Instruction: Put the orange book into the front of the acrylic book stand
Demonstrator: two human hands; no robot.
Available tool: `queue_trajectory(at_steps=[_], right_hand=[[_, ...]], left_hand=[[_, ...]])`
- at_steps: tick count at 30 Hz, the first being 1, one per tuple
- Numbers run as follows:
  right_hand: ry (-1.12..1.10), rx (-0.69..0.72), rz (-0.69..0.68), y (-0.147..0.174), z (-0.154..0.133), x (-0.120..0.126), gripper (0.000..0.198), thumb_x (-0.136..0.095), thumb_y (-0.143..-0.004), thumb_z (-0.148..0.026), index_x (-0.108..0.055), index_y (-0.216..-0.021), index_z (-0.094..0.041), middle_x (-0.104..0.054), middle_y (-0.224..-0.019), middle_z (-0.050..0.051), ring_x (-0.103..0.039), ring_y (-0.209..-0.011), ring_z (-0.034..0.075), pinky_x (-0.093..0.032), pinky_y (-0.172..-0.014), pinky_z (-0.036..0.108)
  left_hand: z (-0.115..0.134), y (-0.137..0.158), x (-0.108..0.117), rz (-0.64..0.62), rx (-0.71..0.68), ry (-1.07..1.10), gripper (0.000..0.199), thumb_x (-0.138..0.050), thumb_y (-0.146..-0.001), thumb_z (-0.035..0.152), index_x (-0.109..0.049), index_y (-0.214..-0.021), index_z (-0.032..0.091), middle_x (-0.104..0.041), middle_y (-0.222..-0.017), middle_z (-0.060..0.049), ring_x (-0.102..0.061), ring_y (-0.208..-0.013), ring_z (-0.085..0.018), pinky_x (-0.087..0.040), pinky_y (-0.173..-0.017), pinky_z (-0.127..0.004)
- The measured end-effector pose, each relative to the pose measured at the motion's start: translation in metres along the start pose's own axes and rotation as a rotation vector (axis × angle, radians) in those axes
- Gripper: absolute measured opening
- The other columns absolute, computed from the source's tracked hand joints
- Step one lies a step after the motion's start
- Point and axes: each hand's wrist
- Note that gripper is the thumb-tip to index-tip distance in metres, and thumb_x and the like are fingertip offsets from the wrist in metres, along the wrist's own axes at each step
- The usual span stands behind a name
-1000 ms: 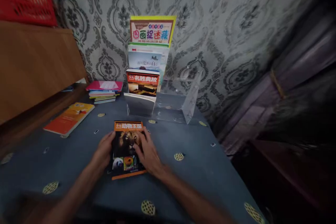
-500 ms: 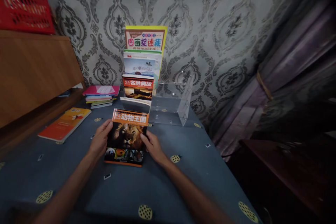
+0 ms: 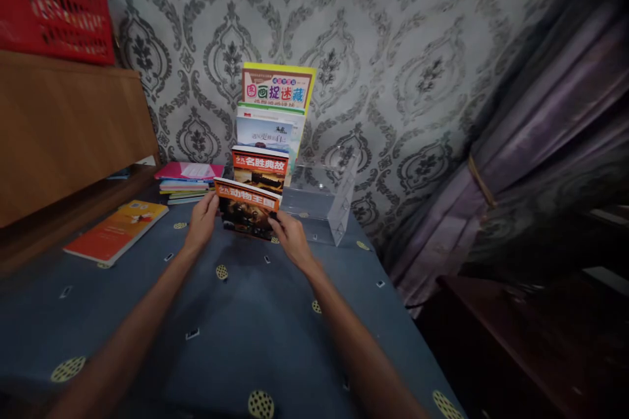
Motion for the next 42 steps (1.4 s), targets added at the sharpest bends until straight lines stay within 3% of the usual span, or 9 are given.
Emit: queue_trajectory(at_steps=[5, 11, 17, 26, 34, 39, 42], right_hand=[[0.051, 0.104, 0.067, -0.019, -0.003, 0.011, 0.027, -0.045, -0.1, -0.035, -0.067, -0.098, -0.02, -0.071, -0.093, 0.008, -0.064, -0.086, 0.023, -0.049, -0.078, 0.031], [0.076, 0.132, 0.131, -0.03, 0.003, 0.02, 0.03, -0.045, -0.1, -0.036, -0.067, -0.111, -0.018, -0.073, -0.105, 0.01, -0.065, -0.089, 0.024, -0.048, -0.079, 0.031], [0.127, 0.045, 0.088, -0.029, 0.013, 0.021, 0.028, -0.045, -0.099, -0.034, -0.066, -0.109, -0.019, -0.072, -0.102, 0.009, -0.063, -0.088, 0.023, -0.047, -0.08, 0.031], [0.315, -0.053, -0.028, -0.029, 0.03, 0.004, 0.021, -0.042, -0.1, -0.025, -0.062, -0.098, -0.019, -0.066, -0.096, 0.009, -0.06, -0.088, 0.022, -0.044, -0.079, 0.029], [0.451, -0.193, -0.011, -0.023, 0.029, 0.003, 0.02, -0.047, -0.102, -0.029, -0.062, -0.106, -0.017, -0.068, -0.102, 0.012, -0.063, -0.092, 0.024, -0.041, -0.075, 0.03], [0.491, -0.313, 0.051, -0.021, 0.027, 0.002, 0.028, -0.05, -0.101, -0.035, -0.056, -0.123, -0.018, -0.072, -0.102, 0.011, -0.066, -0.091, 0.025, -0.04, -0.069, 0.029], [0.504, -0.27, 0.024, -0.022, 0.027, -0.002, 0.021, -0.048, -0.102, -0.031, -0.062, -0.112, -0.02, -0.073, -0.102, 0.011, -0.067, -0.091, 0.024, -0.039, -0.07, 0.029]], left_hand=[[0.006, -0.015, -0.017, 0.102, -0.115, 0.079, 0.044, -0.054, -0.09, 0.055, -0.068, -0.109, 0.017, -0.07, -0.104, -0.007, -0.064, -0.091, -0.021, -0.055, -0.071, -0.03], [0.004, -0.019, -0.031, 0.095, -0.152, 0.135, 0.041, -0.055, -0.092, 0.055, -0.068, -0.108, 0.019, -0.07, -0.104, -0.006, -0.064, -0.097, -0.021, -0.056, -0.074, -0.029], [-0.006, -0.014, -0.037, 0.065, -0.076, 0.131, 0.04, -0.053, -0.092, 0.05, -0.068, -0.112, 0.019, -0.071, -0.11, -0.006, -0.064, -0.101, -0.021, -0.056, -0.079, -0.029], [-0.029, -0.016, -0.034, 0.068, -0.052, -0.017, 0.042, -0.047, -0.092, 0.048, -0.066, -0.112, 0.017, -0.068, -0.108, -0.008, -0.063, -0.095, -0.022, -0.057, -0.074, -0.03], [-0.041, -0.016, -0.032, 0.088, -0.104, -0.218, 0.026, -0.049, -0.094, 0.037, -0.063, -0.105, 0.018, -0.067, -0.101, -0.009, -0.063, -0.093, -0.023, -0.053, -0.081, -0.036], [-0.046, -0.017, -0.033, 0.081, -0.157, -0.324, 0.022, -0.051, -0.092, 0.032, -0.06, -0.109, 0.02, -0.066, -0.102, -0.009, -0.062, -0.097, -0.025, -0.048, -0.088, -0.038], [-0.05, -0.016, -0.034, 0.066, -0.184, -0.381, 0.02, -0.049, -0.092, 0.032, -0.061, -0.105, 0.021, -0.064, -0.098, -0.009, -0.059, -0.096, -0.027, -0.046, -0.088, -0.04]])
Point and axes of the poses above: each hand's wrist, its own y-axis away from the middle knuckle, its own x-axis out of the back of the hand, z = x × y
